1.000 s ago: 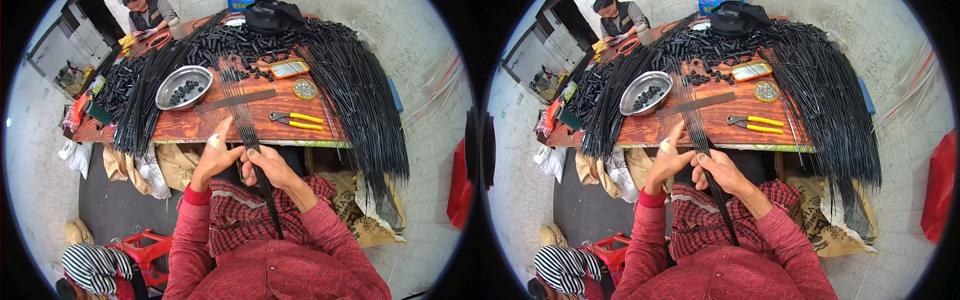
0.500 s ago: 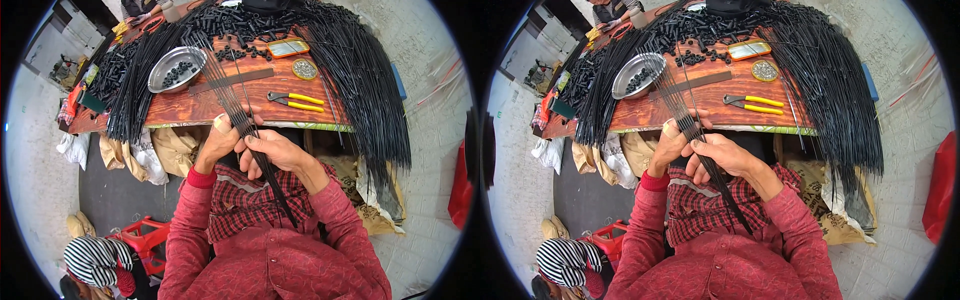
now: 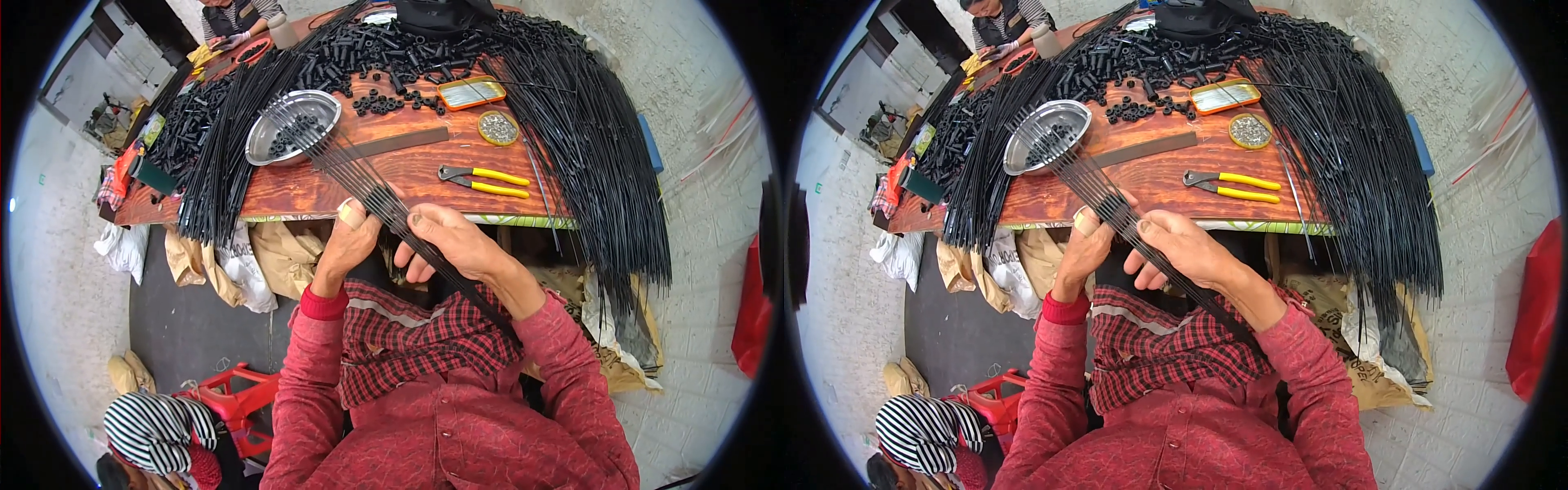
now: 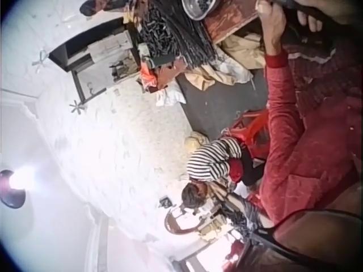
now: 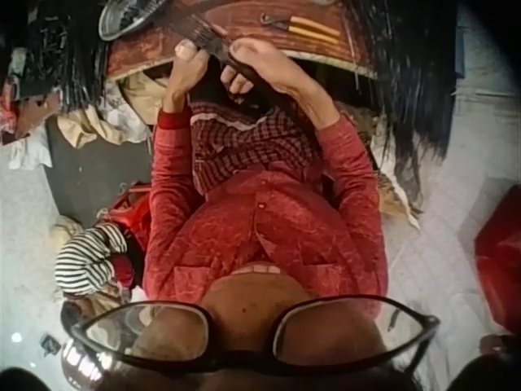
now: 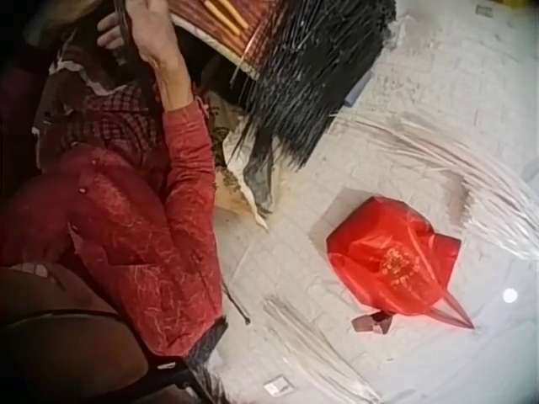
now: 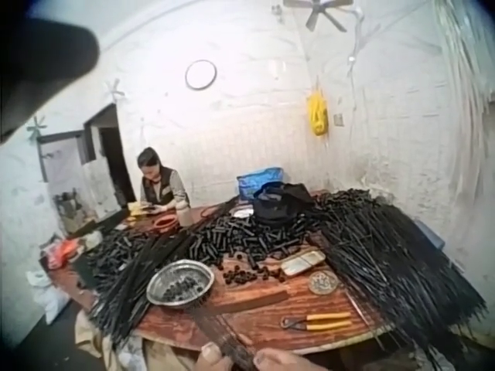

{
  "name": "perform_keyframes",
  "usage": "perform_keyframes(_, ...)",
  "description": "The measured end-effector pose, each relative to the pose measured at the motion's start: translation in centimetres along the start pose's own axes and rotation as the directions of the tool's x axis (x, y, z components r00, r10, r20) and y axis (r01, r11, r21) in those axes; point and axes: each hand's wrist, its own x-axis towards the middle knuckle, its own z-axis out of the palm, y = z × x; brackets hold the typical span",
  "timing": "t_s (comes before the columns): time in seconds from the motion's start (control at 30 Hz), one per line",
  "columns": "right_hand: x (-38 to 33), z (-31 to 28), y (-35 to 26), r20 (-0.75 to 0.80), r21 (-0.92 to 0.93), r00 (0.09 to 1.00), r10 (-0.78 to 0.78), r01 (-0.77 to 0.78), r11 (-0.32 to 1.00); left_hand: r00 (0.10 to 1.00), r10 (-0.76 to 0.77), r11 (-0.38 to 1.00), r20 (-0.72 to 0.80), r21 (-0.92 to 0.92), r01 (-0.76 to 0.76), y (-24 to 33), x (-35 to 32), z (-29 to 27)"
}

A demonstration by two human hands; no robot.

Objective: Manufacturing bundles of synthetic hair by attaching strands to circular plastic caps using pliers and hands.

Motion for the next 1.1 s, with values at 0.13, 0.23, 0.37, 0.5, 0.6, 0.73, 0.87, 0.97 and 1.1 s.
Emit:
perform_keyframes(0.13,-0.8,0.3,0.2,-0.045,-0.166,0.999,-0.003,-0.004,0.986,0.991,0.109,0.994,0.080,0.005,-0.110,0.1,-0.2,0.7)
perform_keyframes(0.23,-1.1,-0.4,0.5,0.016,-0.099,0.999,0.032,-0.030,0.995,0.988,0.068,0.996,0.135,0.042,-0.075,0.1,-0.2,0.7)
perform_keyframes(0.37,-1.7,-0.9,1.0,0.079,0.037,0.992,0.101,-0.104,0.994,0.983,0.033,0.995,0.182,0.091,-0.051,0.4,-0.7,2.0)
perform_keyframes(0.5,-1.9,-1.1,2.6,0.110,0.120,0.985,0.134,-0.147,0.982,0.950,-0.065,0.981,0.306,0.192,0.005,-0.3,-1.6,2.5)
perform_keyframes(0.6,-2.5,-1.1,3.0,0.081,0.083,0.990,0.114,-0.121,0.989,0.935,-0.132,0.977,0.329,0.203,0.067,-1.0,-2.1,2.8)
perform_keyframes(0.73,-2.8,-0.6,1.9,0.117,0.055,0.991,0.071,-0.078,0.995,0.952,-0.115,0.967,0.285,0.253,0.042,-2.1,-3.2,3.0)
perform_keyframes(0.87,-3.3,-0.7,0.6,0.109,0.086,0.994,0.012,-0.022,0.996,0.916,-0.274,0.912,0.293,0.380,0.151,0.2,-3.7,3.5)
perform_keyframes(0.97,-3.9,-0.8,-0.4,0.159,0.100,0.985,-0.072,0.056,0.993,0.901,-0.069,0.997,0.429,0.061,0.047,0.3,-5.2,4.3)
perform_keyframes(1.1,-4.9,-0.3,-2.2,0.237,0.094,0.966,-0.107,0.087,0.992,0.853,-0.045,0.999,0.521,0.018,0.041,-1.3,-6.4,4.4)
